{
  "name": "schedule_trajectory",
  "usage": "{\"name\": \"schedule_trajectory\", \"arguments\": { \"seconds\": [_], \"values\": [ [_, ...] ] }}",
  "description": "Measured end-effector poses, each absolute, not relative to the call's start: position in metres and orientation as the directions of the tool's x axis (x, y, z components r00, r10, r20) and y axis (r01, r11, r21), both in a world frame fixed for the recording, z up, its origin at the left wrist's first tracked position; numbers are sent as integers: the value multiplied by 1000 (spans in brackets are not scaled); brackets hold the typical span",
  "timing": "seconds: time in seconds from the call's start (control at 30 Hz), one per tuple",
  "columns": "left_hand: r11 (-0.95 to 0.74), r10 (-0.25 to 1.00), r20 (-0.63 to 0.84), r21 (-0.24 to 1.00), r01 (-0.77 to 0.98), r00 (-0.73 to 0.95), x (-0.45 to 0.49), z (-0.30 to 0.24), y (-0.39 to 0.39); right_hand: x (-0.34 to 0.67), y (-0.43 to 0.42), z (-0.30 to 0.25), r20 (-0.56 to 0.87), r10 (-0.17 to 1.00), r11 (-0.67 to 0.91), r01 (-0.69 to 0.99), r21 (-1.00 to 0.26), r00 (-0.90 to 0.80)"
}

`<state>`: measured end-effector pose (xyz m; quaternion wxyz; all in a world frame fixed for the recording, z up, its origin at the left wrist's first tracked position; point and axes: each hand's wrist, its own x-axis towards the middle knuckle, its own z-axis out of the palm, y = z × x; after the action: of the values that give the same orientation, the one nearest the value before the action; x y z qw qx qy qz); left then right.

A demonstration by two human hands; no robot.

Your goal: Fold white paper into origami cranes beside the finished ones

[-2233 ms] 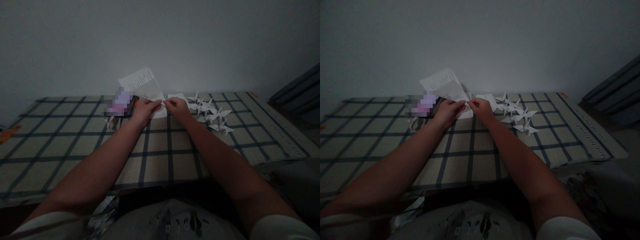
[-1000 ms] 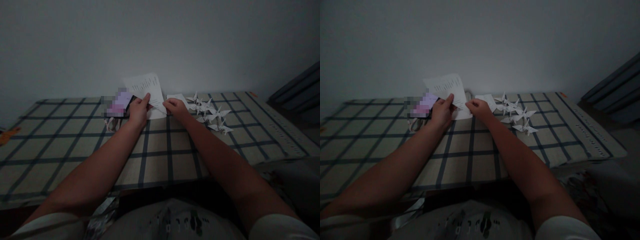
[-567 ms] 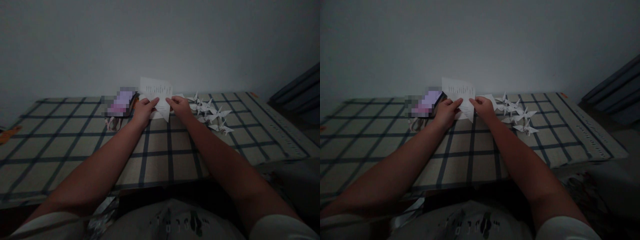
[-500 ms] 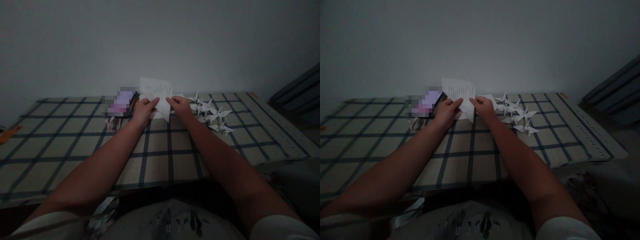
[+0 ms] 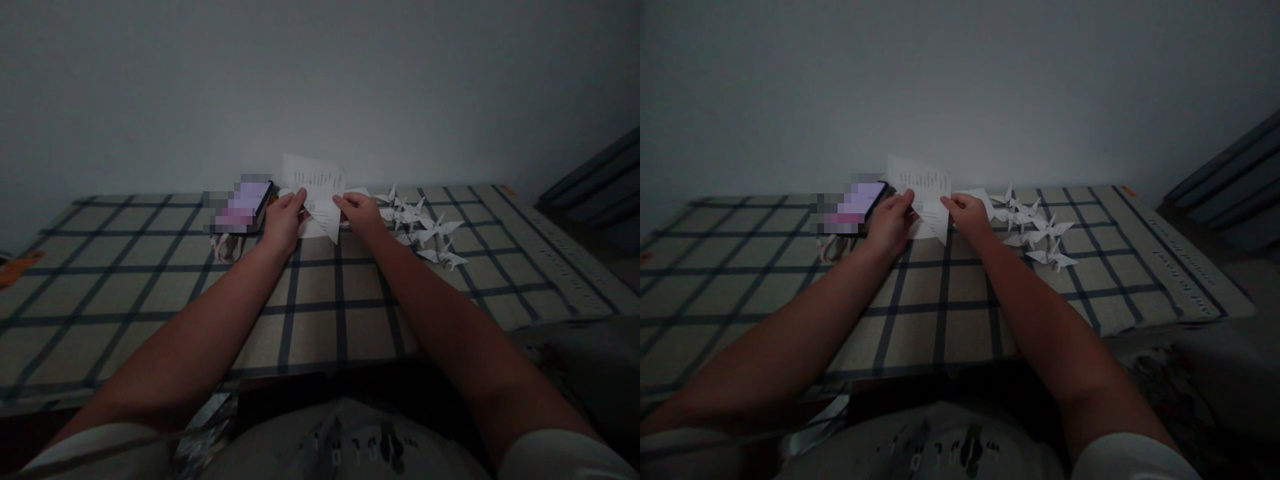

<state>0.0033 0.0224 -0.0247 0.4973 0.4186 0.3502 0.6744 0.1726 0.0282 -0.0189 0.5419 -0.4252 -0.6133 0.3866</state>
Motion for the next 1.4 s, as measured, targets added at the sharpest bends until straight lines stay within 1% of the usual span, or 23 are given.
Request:
{"name": "schedule_trajectory", "arguments": {
  "seconds": [0.1, 0.17, 0.37, 0.53, 0.6, 0.73, 0.87, 0.97, 1.1, 1.17, 1.27, 1.4],
  "values": [
    [-320, 942, 254, 876, -361, -218, 3, -25, 24, 172, 29, -21, 339, 940, 342, 130, -931, -48],
    [-328, 939, 256, 870, -369, -229, 3, -25, 25, 173, 29, -20, 334, 941, 337, 135, -932, -51],
    [-275, 954, 177, 838, -472, -241, -1, -22, 27, 173, 24, -15, 365, 929, 370, 182, -911, -59],
    [-250, 965, 167, 827, -504, -204, -2, -20, 25, 173, 25, -15, 357, 933, 359, 182, -915, -45],
    [-218, 974, 162, 855, -470, -155, 0, -20, 23, 173, 27, -16, 366, 930, 365, 163, -917, -22],
    [-155, 988, 150, 930, -333, -41, 4, -23, 19, 174, 28, -18, 380, 925, 378, 120, -918, -2],
    [-195, 981, 183, 941, -275, -67, 5, -27, 20, 172, 28, -19, 314, 949, 315, 44, -948, -19],
    [-198, 979, 180, 948, -249, -94, 3, -28, 23, 170, 27, -18, 263, 965, 263, -11, -965, -20],
    [-183, 983, 171, 948, -260, -68, 2, -28, 23, 171, 29, -17, 274, 961, 273, 43, -961, 36],
    [-196, 980, 180, 941, -276, -84, 3, -27, 21, 172, 29, -17, 277, 960, 274, 73, -959, 46],
    [-227, 973, 202, 934, -275, -114, 4, -25, 20, 171, 28, -16, 284, 958, 280, 78, -957, 43],
    [-223, 974, 205, 934, -278, -95, 4, -23, 19, 171, 28, -17, 304, 951, 298, 96, -950, 62]
  ]
}}
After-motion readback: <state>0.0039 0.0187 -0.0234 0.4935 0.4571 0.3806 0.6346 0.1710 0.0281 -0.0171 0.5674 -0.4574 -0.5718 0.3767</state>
